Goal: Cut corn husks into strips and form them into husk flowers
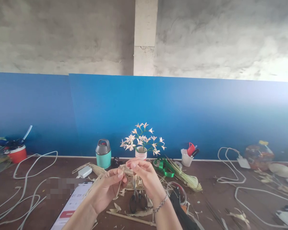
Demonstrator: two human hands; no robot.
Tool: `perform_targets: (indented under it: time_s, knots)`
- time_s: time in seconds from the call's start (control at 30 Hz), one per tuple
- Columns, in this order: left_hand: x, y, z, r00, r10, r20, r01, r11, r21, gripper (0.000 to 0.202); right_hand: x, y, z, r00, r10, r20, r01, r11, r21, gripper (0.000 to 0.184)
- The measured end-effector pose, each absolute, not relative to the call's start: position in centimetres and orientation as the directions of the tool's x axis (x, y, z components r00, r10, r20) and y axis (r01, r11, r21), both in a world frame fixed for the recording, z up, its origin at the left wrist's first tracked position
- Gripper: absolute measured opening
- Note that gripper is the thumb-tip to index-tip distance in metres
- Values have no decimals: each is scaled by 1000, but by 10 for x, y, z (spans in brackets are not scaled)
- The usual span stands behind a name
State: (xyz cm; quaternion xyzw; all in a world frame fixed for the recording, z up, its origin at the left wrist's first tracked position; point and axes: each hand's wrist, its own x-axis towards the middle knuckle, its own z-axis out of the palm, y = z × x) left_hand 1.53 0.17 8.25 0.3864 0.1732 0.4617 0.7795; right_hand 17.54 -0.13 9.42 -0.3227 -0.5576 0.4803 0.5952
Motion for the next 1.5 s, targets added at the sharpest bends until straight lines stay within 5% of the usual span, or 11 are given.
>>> perform_targets:
  time_s: [0.33,0.5,0.6,0.77,0.97,1.13,1.23,1.37,1.5]
  knots:
    - [15,0,83,514,858,2,-496,295,817,17,171,-2,93,-268,909,319,-259,251,-933,9]
    - [13,1,86,530,845,-65,-427,333,841,18,175,-10,103,-265,871,413,90,448,-889,15]
    - [12,2,88,552,830,-78,-355,318,879,35,177,-15,108,-257,858,445,301,508,-807,14]
    - [11,2,86,556,828,-76,-257,258,931,33,176,-19,111,-288,854,434,413,520,-748,13]
    - [13,3,83,519,854,-21,-364,243,899,22,176,-14,108,-219,893,394,224,439,-870,18]
    - [18,3,79,553,833,-15,-505,349,789,23,172,-4,94,-94,950,297,-165,279,-946,23]
    - [20,2,76,557,830,-42,-553,408,726,20,168,2,86,-168,949,268,-355,195,-914,26]
    - [22,1,73,584,806,-94,-537,471,700,19,164,3,82,-278,922,270,-431,132,-893,16]
    - [25,-1,75,523,852,-36,-499,340,797,21,163,2,84,-160,952,262,-451,165,-877,16]
